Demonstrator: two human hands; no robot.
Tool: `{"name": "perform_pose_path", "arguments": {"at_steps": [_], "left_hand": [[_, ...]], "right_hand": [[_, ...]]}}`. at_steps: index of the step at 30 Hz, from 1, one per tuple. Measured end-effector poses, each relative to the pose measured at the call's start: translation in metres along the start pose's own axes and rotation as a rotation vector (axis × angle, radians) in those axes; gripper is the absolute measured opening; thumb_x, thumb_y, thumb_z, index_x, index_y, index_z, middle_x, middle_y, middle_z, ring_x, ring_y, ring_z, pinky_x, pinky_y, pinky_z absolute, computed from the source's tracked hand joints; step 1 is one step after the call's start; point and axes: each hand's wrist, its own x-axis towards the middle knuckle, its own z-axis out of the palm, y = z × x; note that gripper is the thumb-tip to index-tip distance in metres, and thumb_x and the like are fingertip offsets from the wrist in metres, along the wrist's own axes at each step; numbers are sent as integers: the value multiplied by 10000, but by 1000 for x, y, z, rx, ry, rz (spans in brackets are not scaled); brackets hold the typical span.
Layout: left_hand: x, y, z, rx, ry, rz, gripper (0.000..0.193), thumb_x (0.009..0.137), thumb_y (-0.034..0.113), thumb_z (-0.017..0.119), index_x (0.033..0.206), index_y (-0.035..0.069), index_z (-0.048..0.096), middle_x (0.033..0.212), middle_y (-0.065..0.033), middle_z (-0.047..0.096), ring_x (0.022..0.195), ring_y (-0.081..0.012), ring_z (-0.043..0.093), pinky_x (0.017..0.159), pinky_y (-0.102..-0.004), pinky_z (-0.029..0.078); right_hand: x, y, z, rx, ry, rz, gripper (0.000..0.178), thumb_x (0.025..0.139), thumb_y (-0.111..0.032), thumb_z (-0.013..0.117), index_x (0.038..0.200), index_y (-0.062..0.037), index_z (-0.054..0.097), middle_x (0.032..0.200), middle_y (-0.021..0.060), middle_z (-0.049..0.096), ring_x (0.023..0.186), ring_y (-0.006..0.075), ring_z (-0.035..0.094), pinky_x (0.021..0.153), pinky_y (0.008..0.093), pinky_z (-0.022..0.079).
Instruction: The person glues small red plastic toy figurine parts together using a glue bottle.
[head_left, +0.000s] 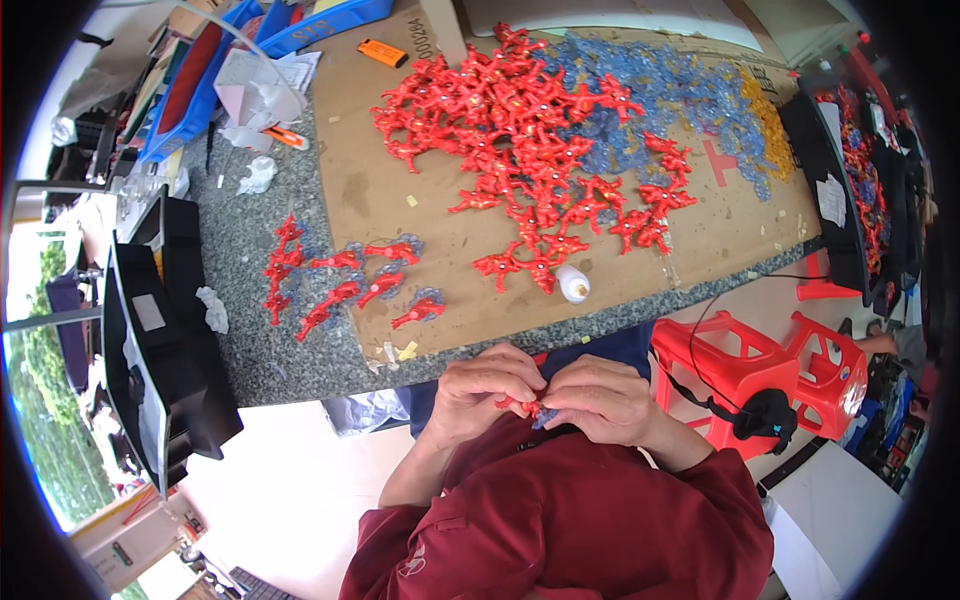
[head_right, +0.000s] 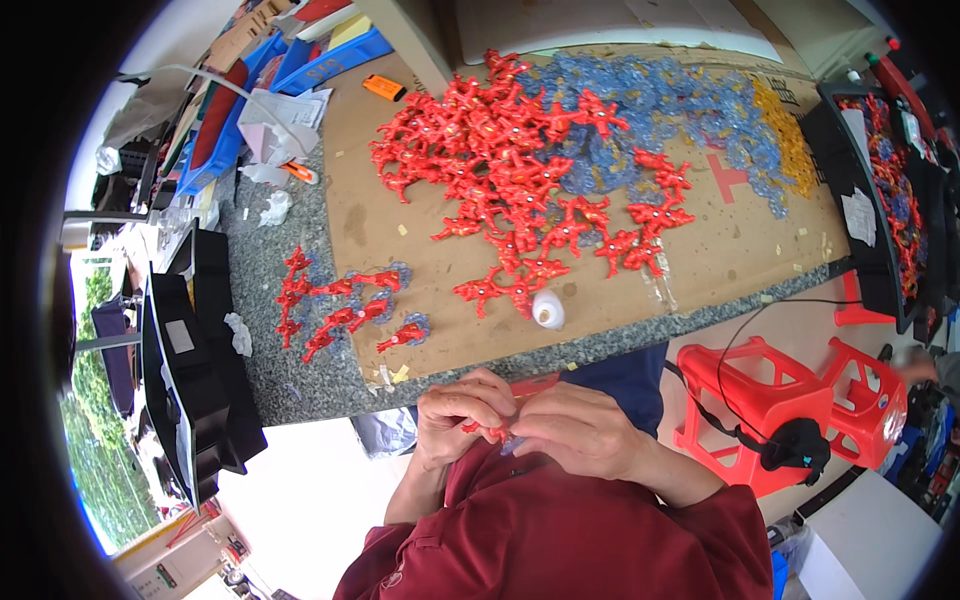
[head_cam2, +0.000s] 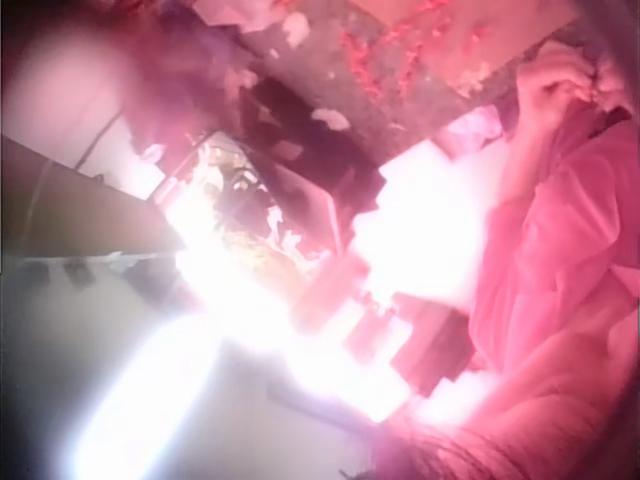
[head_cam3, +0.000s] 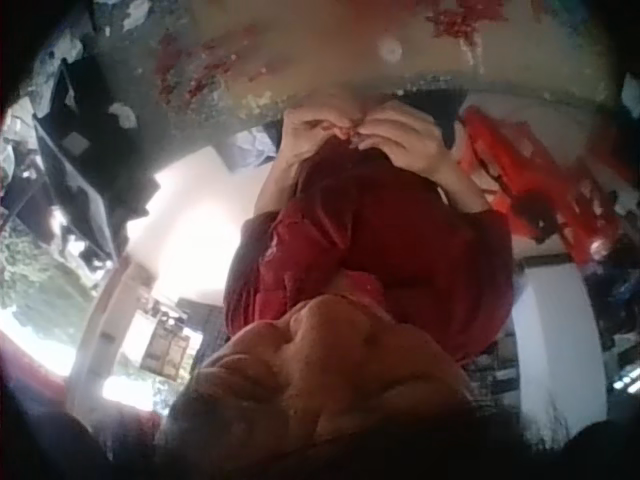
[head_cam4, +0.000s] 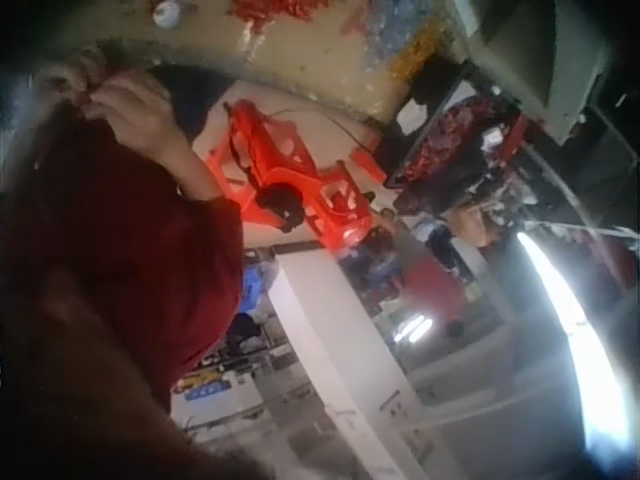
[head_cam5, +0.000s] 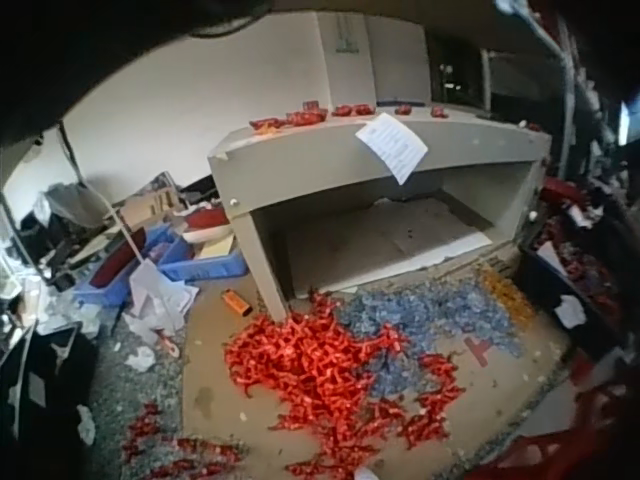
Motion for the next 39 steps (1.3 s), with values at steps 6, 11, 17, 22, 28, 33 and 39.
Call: {"name": "perform_pose_path", "arguments": {"at_steps": [6, 11, 17, 22, 28, 33, 39], "left_hand": [[-17, 28, -21, 56, 67, -143, 204, 675, -67, 678, 864, 9, 669, 877, -110, 624, 803, -209, 592, 707, -291, 496], [-27, 62, -37, 815, 510, -202, 247, 644, -22, 733, 878, 10, 660, 855, -96, 637, 722, -172, 609, 607, -252, 483], [-12, 55, -46, 1200, 723, -145, 374, 601, 31, 774, 940, 4, 619, 817, -79, 622, 727, -185, 584, 649, -294, 466], [-7, 64, -11, 1327, 538, 115, 381, 593, 36, 756, 951, 30, 624, 935, -83, 612, 879, -280, 554, 753, -364, 448], [66, 22, 30, 1578, 184, 24, 434, 687, -31, 630, 1115, -19, 555, 1054, -123, 578, 951, -293, 513, 776, -358, 442], [57, 14, 35, 1567, 216, -90, 488, 706, -23, 606, 1183, -34, 504, 1025, -132, 559, 922, -289, 495, 757, -359, 438], [46, 25, 40, 1389, 257, -180, 446, 708, 14, 649, 1135, -33, 528, 884, -119, 531, 832, -269, 510, 705, -355, 443]], "right_hand": [[12, -4, 4, -31, -9, 123, 387, 574, -110, 796, 901, 4, 625, 825, 107, 627, 750, 256, 616, 637, 323, 490], [8, 5, -19, -240, 163, 269, 302, 581, -42, 779, 835, -17, 616, 767, 99, 621, 676, 223, 602, 597, 302, 479], [11, 18, -17, -441, 352, 425, 363, 609, -72, 792, 892, -27, 568, 786, 72, 576, 677, 183, 546, 584, 272, 432], [33, 32, -11, -532, 347, 285, 400, 625, -99, 779, 965, -26, 581, 891, 102, 601, 776, 233, 557, 655, 321, 449], [24, 35, -18, -505, 317, 225, 312, 693, -35, 684, 990, -9, 589, 946, 126, 611, 836, 270, 572, 718, 335, 460], [9, 37, -19, -161, 475, 288, 297, 749, -7, 614, 1038, 24, 550, 1023, 160, 612, 921, 259, 605, 803, 321, 466], [9, 34, -24, -205, 345, 286, 334, 783, -40, 610, 1096, 31, 518, 1001, 163, 614, 884, 236, 609, 779, 306, 471]]}}
